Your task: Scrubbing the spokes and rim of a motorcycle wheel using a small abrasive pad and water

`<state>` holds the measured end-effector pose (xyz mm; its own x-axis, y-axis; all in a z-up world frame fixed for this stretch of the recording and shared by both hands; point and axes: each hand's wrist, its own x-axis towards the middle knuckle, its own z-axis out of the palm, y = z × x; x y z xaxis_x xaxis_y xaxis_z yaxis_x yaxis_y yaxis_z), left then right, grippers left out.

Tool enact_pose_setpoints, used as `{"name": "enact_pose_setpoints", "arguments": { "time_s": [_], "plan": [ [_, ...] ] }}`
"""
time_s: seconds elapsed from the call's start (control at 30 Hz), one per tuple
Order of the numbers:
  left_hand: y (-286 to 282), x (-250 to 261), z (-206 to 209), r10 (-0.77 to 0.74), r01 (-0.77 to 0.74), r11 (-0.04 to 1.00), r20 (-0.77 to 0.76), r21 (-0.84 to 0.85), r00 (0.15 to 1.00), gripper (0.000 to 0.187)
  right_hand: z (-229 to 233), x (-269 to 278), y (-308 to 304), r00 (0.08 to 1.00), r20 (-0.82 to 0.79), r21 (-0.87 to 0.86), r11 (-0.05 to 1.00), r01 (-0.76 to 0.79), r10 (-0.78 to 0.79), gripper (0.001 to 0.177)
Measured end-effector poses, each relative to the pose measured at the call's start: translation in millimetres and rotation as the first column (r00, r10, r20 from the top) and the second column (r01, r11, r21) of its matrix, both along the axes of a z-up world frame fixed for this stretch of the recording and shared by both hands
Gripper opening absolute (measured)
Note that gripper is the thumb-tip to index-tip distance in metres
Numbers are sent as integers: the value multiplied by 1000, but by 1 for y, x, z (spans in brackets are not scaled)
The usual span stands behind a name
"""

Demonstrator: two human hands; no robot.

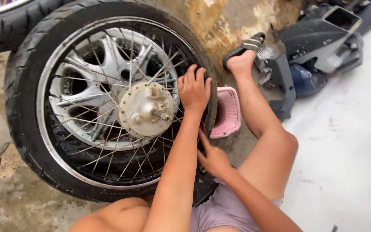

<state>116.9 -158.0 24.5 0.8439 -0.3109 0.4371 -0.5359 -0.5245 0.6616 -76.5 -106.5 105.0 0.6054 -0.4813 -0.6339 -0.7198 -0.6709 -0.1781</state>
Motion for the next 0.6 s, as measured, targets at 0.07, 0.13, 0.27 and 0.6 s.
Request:
{"name": "enact_pose_setpoints", "arguments": {
  "time_s": [0.07,0.13,0.27,0.6],
  "plan": [
    [-2,-4,3,-22,23,999,-44,30,999,36,1,-7,17,997,55,13,999,49,-50,78],
    [3,-1,3,-23,29,997,-81,71,996,34,0,-2,18,990,117,38,996,78,-82,80],
    [17,-9,12,-193,208,964,-99,168,976,48,0,2,7,979,107,65,983,170,-176,86],
    [81,-40,4,-513,301,528,15,794,858,68,-72,-22,-27,867,370,-394,902,-178,333,90]
  ]
}}
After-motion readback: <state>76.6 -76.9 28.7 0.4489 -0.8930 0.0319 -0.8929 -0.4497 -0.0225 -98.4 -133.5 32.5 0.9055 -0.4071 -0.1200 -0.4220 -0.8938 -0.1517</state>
